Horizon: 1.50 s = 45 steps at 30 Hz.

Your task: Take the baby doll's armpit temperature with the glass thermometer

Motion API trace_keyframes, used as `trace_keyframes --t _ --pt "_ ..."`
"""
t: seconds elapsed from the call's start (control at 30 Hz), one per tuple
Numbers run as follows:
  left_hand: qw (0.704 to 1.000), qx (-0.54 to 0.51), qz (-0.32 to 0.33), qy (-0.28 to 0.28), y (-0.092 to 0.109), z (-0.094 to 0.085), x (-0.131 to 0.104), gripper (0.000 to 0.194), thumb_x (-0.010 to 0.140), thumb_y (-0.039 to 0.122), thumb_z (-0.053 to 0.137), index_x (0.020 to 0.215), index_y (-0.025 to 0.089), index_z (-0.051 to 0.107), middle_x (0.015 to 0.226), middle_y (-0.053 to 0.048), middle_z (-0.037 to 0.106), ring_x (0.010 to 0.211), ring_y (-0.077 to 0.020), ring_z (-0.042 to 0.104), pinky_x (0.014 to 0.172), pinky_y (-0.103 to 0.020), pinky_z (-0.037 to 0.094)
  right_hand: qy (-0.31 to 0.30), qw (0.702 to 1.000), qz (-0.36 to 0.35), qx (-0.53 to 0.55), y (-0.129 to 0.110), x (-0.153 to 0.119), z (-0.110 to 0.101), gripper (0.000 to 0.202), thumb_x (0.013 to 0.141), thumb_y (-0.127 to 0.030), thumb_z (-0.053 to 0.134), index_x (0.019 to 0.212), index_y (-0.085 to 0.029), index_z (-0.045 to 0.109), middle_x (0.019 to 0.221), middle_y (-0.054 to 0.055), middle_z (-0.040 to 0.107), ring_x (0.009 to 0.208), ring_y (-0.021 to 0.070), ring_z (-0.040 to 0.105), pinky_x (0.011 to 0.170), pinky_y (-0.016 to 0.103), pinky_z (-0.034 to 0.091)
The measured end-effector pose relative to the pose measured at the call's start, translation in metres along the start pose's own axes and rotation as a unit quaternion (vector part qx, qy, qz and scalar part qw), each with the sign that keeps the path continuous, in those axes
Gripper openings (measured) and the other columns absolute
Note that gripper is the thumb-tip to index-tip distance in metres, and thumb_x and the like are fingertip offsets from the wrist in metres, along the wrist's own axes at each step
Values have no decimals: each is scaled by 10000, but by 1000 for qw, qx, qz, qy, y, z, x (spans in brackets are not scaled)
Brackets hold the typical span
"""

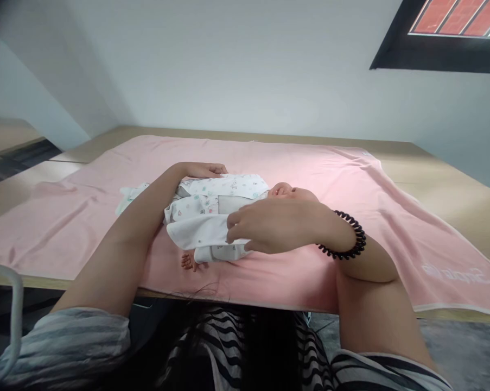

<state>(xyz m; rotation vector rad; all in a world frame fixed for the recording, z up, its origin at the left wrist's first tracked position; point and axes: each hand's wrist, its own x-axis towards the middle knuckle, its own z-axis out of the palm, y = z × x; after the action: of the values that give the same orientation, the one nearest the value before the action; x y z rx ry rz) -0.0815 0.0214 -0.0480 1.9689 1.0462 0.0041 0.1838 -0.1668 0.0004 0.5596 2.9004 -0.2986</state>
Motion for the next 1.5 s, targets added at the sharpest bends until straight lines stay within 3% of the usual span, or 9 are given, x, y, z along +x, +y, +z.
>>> trace_keyframes --t 0.17,0.33,0.53,0.8,0.9,1.07,1.2,1.37,1.5 --pt "1000 -1 5 -10 -2 -2 1 430 787 509 710 1125 256 631 1183 -53 681 985 -217 630 844 -295 560 73 993 88 6 33 -2 -7 245 1036 -280 512 1232 -211 641 1229 85 655 1023 237 611 856 356 433" --pt "1000 4 16 -13 -11 -4 7 415 815 527 696 1133 268 637 1256 -50 661 1031 -215 635 842 -277 567 26 976 217 -8 63 7 -6 268 988 -290 525 1212 -222 655 1146 80 673 940 239 624 771 340 412" --pt "999 7 25 -24 -25 -10 18 455 832 539 694 1203 283 640 1364 -60 644 1171 -239 637 897 -267 571 -5 975 222 -15 82 27 -1 225 965 -314 547 1153 -201 598 1103 77 668 855 205 596 719 323 399" --pt "996 -44 54 -56 -51 -26 38 561 772 485 793 1285 288 683 1433 -60 656 1278 -301 610 1066 -361 531 -44 974 224 -10 90 38 -26 47 878 -159 521 846 -176 550 699 1 528 551 106 342 575 313 242" --pt "995 -48 65 -67 -57 -29 42 584 792 492 784 1327 287 671 1501 -46 614 1312 -285 580 1093 -361 505 -63 976 208 30 92 41 -36 45 830 -146 582 855 -173 556 767 0 556 589 101 388 576 288 282" --pt "994 -46 67 -73 -58 -28 41 572 813 523 752 1333 307 655 1525 -40 593 1329 -285 576 1101 -359 496 -108 961 238 90 98 39 -27 315 822 -193 647 1123 -240 565 1089 39 643 685 135 528 572 266 328" --pt "996 -37 62 -60 -58 -26 38 556 835 519 723 1343 307 642 1521 -53 592 1340 -302 570 1095 -372 502 -91 967 229 66 95 37 -19 272 828 -180 621 1086 -238 557 1027 29 645 727 159 541 606 281 346" --pt "996 -21 71 -55 -58 -25 37 550 857 531 691 1349 294 629 1554 -49 560 1372 -281 547 1112 -343 491 -60 975 214 26 91 38 -17 168 797 -102 536 926 -206 508 854 11 567 642 135 391 601 302 292" --pt "996 -20 68 -53 -56 -22 36 586 845 535 687 1375 297 613 1571 -55 550 1335 -268 580 1061 -315 514 -51 979 194 34 98 40 -14 155 786 -128 567 905 -206 506 856 7 569 653 136 402 598 307 283"
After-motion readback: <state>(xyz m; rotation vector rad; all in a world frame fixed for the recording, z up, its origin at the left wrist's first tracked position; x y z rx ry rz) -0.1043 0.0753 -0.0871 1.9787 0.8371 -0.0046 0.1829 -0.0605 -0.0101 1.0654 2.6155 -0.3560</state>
